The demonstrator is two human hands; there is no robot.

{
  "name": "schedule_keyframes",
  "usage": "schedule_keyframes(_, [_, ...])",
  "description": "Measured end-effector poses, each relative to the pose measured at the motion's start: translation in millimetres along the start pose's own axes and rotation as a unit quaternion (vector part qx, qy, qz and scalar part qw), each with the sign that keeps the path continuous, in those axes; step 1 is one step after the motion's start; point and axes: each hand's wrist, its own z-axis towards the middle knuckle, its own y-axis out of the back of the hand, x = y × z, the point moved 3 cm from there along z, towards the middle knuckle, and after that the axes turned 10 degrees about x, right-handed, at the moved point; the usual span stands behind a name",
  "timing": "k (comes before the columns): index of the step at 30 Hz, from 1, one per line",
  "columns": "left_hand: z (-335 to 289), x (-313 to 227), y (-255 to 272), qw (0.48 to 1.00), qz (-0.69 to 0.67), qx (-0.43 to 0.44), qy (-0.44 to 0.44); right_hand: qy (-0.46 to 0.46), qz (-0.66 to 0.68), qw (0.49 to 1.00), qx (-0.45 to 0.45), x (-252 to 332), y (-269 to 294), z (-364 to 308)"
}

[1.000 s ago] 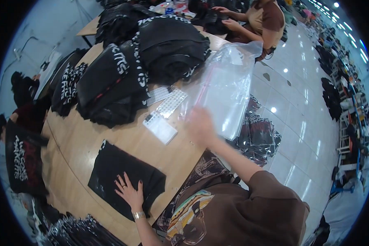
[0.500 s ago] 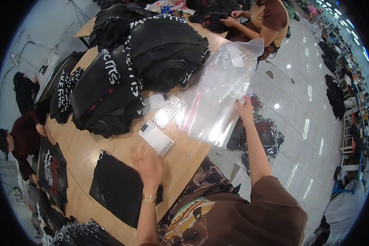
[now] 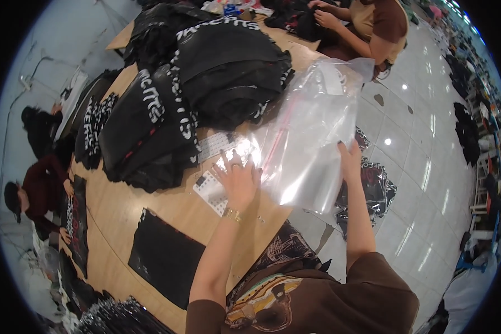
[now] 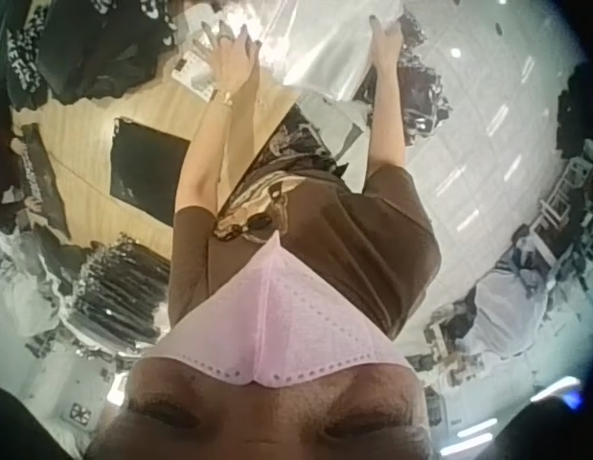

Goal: Fold black garments and place them into clear plastic bags at a factory table.

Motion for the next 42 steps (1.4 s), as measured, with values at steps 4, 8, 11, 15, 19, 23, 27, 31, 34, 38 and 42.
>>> schedule_keyframes(4, [2,-27,22,0.990,-0.113,-0.059,-0.057,0.083,-0.132,0.988,-0.018,0,-48,25])
schedule_keyframes(8, [6,-88,46,0.961,-0.194,-0.029,-0.194,0.158,-0.151,0.975,-0.050,5,-96,37])
schedule_keyframes(11, [11,-97,26,0.973,-0.104,0.055,-0.201,-0.005,0.089,0.987,0.137,55,-113,18])
schedule_keyframes(15, [18,-76,1,0.979,-0.081,0.166,-0.086,0.019,-0.103,0.993,0.052,28,-48,44])
schedule_keyframes(19, [20,-105,15,0.986,0.124,0.076,-0.087,0.118,-0.462,0.857,-0.195,-42,42,65])
schedule_keyframes(23, [20,-97,17,0.967,0.100,0.005,-0.236,-0.168,-0.104,0.980,0.030,-14,8,44])
schedule_keyframes(27, [20,-108,-7,0.947,-0.128,0.118,-0.269,-0.055,0.011,0.997,0.061,16,-6,52])
schedule_keyframes(31, [26,-102,-15,0.963,-0.176,0.022,-0.201,-0.072,-0.022,0.993,0.085,31,-23,60])
schedule_keyframes(34, [35,-79,-31,0.942,-0.302,0.023,-0.144,-0.114,0.059,0.990,0.053,26,-34,58])
schedule_keyframes(38, [48,-55,-28,0.846,-0.519,0.115,0.038,-0.108,0.083,0.990,0.028,6,-19,54])
schedule_keyframes(42, [58,-58,5,0.894,-0.432,0.115,0.030,0.024,-0.287,0.954,-0.083,-9,6,51])
